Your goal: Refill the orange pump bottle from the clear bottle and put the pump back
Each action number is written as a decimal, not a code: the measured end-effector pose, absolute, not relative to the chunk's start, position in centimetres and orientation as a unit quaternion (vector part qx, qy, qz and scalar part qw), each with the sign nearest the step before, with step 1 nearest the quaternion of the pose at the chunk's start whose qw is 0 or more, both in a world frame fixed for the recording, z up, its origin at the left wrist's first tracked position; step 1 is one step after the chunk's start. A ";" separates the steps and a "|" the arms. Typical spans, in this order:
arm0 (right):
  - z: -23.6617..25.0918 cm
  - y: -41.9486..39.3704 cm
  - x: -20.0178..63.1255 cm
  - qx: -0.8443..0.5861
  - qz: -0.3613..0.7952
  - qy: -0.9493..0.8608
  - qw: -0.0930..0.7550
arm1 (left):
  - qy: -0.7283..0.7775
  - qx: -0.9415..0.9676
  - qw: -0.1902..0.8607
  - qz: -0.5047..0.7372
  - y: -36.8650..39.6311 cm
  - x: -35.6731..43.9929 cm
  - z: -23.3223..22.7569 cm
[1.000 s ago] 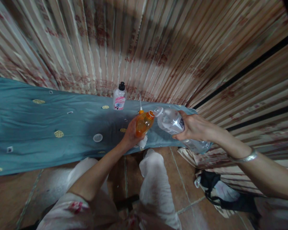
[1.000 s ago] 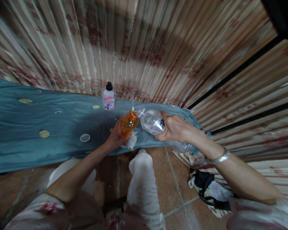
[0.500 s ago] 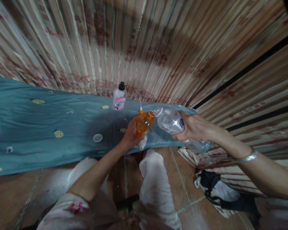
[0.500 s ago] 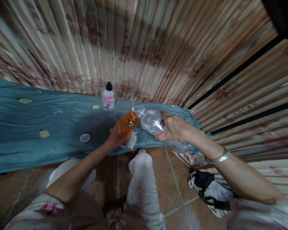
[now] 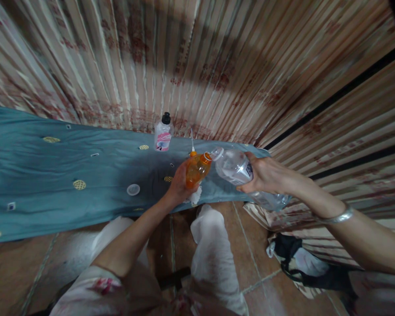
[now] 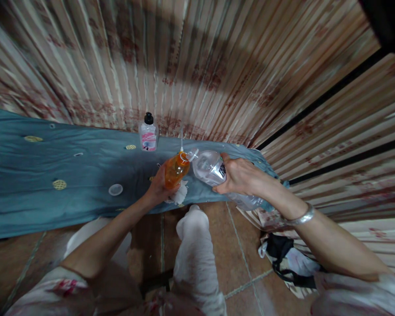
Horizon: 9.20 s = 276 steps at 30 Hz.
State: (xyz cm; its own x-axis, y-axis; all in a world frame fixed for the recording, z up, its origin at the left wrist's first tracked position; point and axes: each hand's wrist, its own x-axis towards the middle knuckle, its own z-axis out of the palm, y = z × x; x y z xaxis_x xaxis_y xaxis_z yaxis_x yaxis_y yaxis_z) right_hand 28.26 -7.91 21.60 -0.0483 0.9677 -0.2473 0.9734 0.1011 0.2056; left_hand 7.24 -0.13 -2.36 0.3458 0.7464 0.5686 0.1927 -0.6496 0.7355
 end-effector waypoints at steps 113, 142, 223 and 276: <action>20.5 -8.0 29.3 0.673 -0.034 0.726 0.137 | 0.379 0.710 0.325 0.496 -0.4 9.0 0.2; 21.0 -7.2 28.0 0.666 -0.019 0.728 0.162 | 0.400 0.722 0.292 0.483 0.8 8.4 -0.6; 21.0 -6.4 27.3 0.663 -0.030 0.729 0.169 | 0.404 0.695 0.329 0.495 0.8 8.0 -1.1; 21.3 -6.4 27.2 0.665 -0.033 0.727 0.167 | 0.407 0.688 0.340 0.496 0.5 8.1 -0.8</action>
